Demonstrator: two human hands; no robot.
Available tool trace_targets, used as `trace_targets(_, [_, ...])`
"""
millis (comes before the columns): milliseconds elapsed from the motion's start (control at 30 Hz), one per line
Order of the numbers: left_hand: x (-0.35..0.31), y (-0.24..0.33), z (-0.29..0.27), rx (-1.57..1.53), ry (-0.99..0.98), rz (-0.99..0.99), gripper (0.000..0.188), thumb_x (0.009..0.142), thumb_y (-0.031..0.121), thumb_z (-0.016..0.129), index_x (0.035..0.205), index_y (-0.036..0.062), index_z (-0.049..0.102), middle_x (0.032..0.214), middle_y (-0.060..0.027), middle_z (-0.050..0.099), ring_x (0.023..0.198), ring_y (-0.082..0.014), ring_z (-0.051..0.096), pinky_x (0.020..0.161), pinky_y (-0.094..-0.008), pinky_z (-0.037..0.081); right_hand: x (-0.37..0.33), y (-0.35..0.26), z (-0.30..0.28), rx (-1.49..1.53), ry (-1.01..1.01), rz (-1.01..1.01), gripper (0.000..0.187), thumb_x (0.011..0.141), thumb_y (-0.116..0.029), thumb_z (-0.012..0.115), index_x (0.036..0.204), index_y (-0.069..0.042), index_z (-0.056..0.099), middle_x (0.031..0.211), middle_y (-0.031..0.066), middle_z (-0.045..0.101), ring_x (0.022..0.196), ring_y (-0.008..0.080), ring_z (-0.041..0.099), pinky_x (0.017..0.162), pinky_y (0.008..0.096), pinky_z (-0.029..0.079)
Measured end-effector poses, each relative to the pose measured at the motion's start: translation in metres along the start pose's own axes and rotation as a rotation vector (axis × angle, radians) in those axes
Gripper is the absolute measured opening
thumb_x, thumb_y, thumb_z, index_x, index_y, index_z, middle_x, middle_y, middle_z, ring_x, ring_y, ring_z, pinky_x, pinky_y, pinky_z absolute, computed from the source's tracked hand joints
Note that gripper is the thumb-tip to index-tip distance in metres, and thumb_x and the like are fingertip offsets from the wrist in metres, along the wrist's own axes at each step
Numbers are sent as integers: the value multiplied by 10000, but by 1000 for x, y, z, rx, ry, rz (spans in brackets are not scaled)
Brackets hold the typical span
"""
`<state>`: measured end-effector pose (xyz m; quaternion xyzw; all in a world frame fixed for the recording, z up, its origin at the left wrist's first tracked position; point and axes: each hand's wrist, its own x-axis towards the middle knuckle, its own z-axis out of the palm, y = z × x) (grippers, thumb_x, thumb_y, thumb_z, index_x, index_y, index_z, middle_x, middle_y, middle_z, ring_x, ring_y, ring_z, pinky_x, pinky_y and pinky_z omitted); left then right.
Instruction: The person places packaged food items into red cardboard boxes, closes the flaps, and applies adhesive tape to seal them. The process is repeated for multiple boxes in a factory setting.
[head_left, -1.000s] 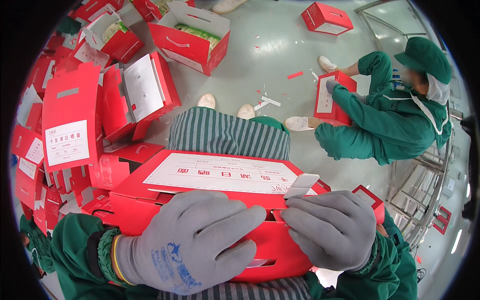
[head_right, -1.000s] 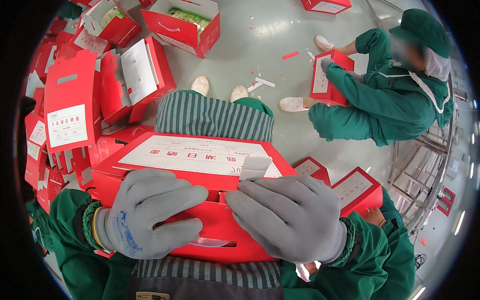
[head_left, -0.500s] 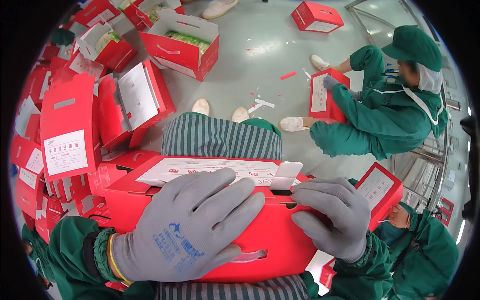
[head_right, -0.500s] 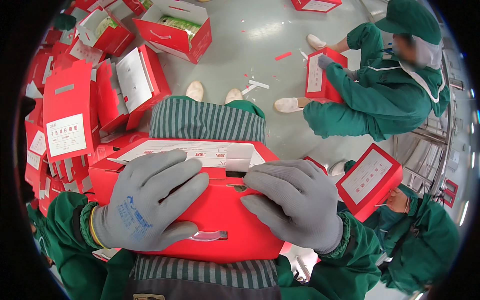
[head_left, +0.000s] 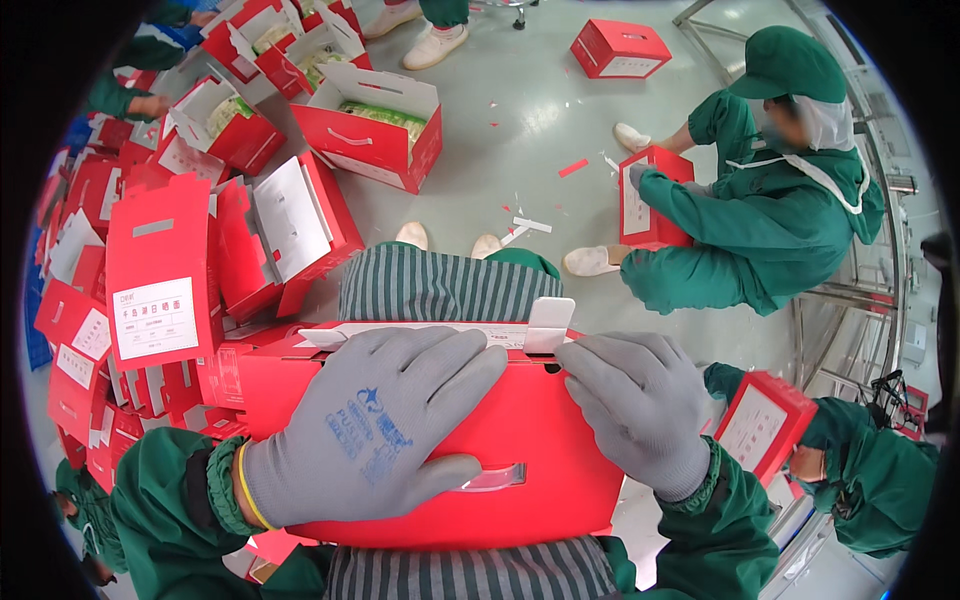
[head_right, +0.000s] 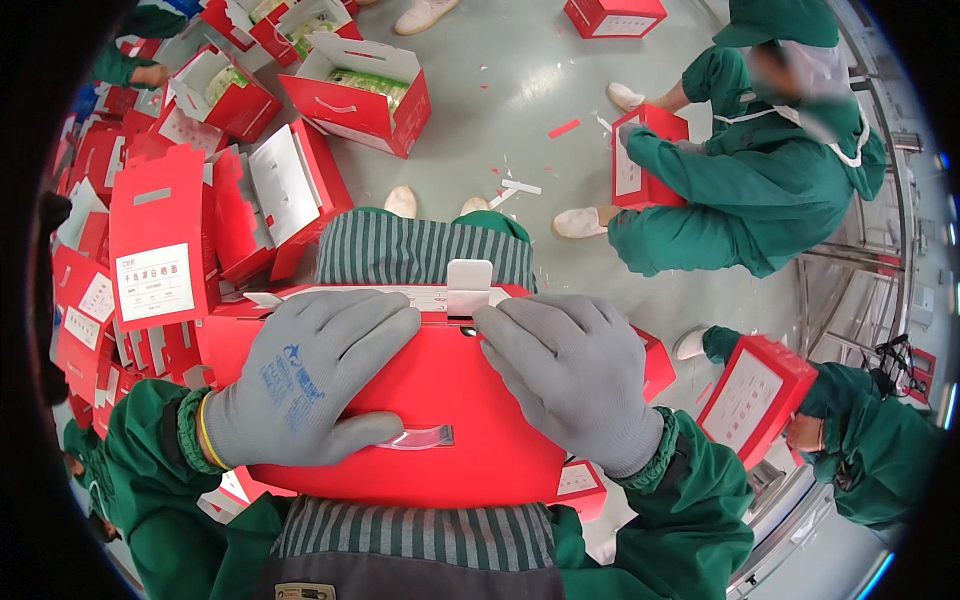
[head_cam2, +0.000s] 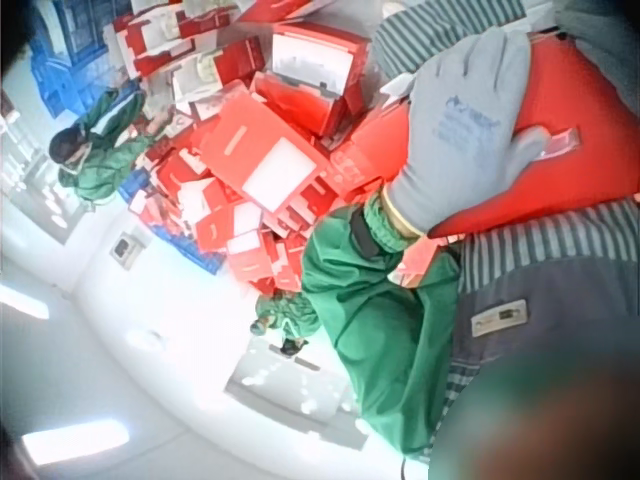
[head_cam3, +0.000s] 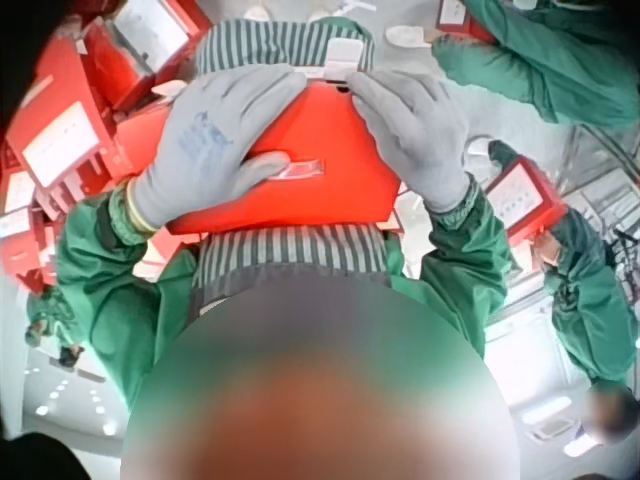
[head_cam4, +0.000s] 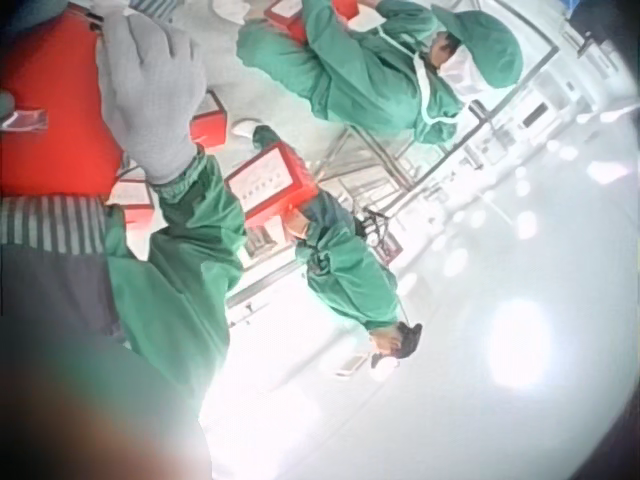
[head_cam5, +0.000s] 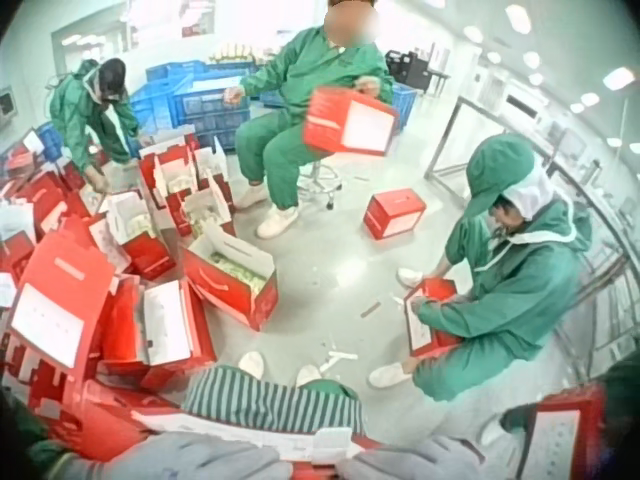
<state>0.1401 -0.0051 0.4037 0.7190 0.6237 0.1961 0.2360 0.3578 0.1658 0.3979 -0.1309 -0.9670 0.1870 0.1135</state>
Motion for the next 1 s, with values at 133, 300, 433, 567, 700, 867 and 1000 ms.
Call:
trace_targets(133, [-2, 4, 0, 46, -27, -14, 781, 877, 472, 692, 1446, -25, 494, 1374, -174, 556, 1224, -340, 563, 1041, -469, 443, -2, 9, 12, 115, 50, 28, 239, 851, -107, 769, 1088, -97, 742, 1000, 34, 722, 875, 232, 688, 756, 358, 543])
trace_targets(300, [-10, 1, 7, 19, 82, 16, 790, 868, 467, 735, 1456, -3, 494, 1403, -196, 556, 1253, -388, 560, 1075, -484, 425, 6, 9, 8, 556, -27, 283, 138, 872, -82, 744, 1003, -39, 756, 905, 82, 722, 841, 240, 681, 731, 328, 532])
trace_targets(433, [-58, -13, -1, 69, 319, 76, 742, 857, 314, 759, 1471, 5, 480, 1448, -204, 524, 1328, -368, 524, 1111, -472, 416, 9, -1, 4, 580, 6, 287, 150, 871, -77, 746, 1014, -33, 761, 896, 90, 724, 829, 230, 676, 728, 318, 522])
trace_targets(567, [-107, -12, 8, -313, 555, -672, 659, 886, 159, 680, 1489, 23, 451, 1485, -189, 489, 1386, -305, 490, 1135, -428, 417, 18, -17, -9, 164, 34, 8, 158, 855, -50, 745, 1013, -44, 753, 980, 79, 731, 875, 264, 676, 788, 373, 530])
trace_targets(700, [-117, -11, 22, -634, 628, -630, 553, 946, 166, 666, 1447, 60, 458, 1428, -166, 504, 1314, -285, 531, 1094, -389, 452, 57, -44, -23, 223, 143, -171, 205, 846, -63, 756, 1050, -54, 740, 1055, 108, 714, 903, 291, 685, 807, 392, 533])
trace_targets(867, [-117, -24, 24, -741, 664, -643, 463, 998, 191, 612, 1423, 60, 484, 1402, -159, 534, 1312, -284, 533, 1103, -386, 441, 122, -62, 26, 707, -420, 155, 334, 1028, -287, 626, 1218, -28, 718, 1080, 123, 738, 913, 264, 692, 797, 336, 541])
trace_targets(1000, [-120, -45, 27, -735, 655, -626, 471, 1004, 221, 612, 1429, 64, 484, 1432, -152, 530, 1354, -298, 505, 1155, -400, 392, 135, -67, 64, 874, -661, 336, 429, 1062, -379, 592, 1360, -82, 678, 1153, 116, 752, 901, 243, 695, 865, 308, 544])
